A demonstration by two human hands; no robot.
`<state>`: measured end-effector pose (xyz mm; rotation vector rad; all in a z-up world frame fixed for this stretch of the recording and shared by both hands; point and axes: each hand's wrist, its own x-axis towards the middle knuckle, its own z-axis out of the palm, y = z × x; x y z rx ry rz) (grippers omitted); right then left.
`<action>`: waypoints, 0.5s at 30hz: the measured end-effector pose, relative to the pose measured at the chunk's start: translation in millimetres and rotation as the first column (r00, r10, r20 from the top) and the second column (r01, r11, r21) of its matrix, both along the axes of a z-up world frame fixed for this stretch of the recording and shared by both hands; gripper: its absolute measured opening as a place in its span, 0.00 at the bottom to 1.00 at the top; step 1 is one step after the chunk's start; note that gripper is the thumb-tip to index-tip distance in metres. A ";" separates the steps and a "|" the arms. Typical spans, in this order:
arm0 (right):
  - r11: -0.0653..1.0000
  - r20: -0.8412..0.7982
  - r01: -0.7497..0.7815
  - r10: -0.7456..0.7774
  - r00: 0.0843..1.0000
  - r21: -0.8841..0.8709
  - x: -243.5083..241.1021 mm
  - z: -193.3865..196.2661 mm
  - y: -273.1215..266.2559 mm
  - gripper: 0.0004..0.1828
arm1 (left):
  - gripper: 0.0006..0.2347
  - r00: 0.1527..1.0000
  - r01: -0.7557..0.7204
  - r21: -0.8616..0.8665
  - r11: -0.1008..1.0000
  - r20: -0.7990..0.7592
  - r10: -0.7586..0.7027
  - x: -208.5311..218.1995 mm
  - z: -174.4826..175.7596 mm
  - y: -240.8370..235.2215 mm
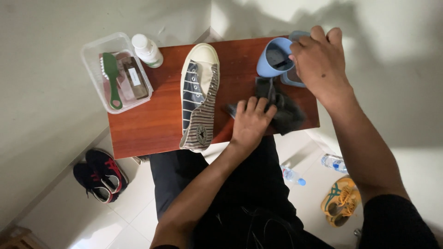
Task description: The person cleans a striped canvas sneaker placed on a wooden table. They use a brush to scrub the shoe's surface and a cloth to wipe it down, repeatedly dipping the brush into a blue cup of water.
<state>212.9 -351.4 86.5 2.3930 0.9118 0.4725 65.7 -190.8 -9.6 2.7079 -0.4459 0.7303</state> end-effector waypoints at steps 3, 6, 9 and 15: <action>1.000 0.105 0.024 -0.023 0.994 -0.010 6.1 -7.1 -12.4 0.12 | 0.06 1.000 -0.008 0.021 1.000 0.013 0.008 2.1 0.7 0.4; 0.998 0.111 0.057 -0.061 0.992 0.039 2.6 -3.6 -12.5 0.13 | 0.05 0.998 -0.043 0.013 0.999 0.041 0.043 2.7 4.7 0.4; 0.992 0.018 0.126 -0.127 0.992 0.013 3.7 -8.5 -6.1 0.13 | 0.05 0.997 -0.072 -0.071 0.995 0.035 0.075 0.9 14.1 1.7; 0.986 0.073 0.167 -0.168 0.983 0.017 3.8 -13.2 -10.5 0.15 | 0.21 0.999 0.001 -0.055 0.998 -0.038 -0.003 -10.0 11.8 7.3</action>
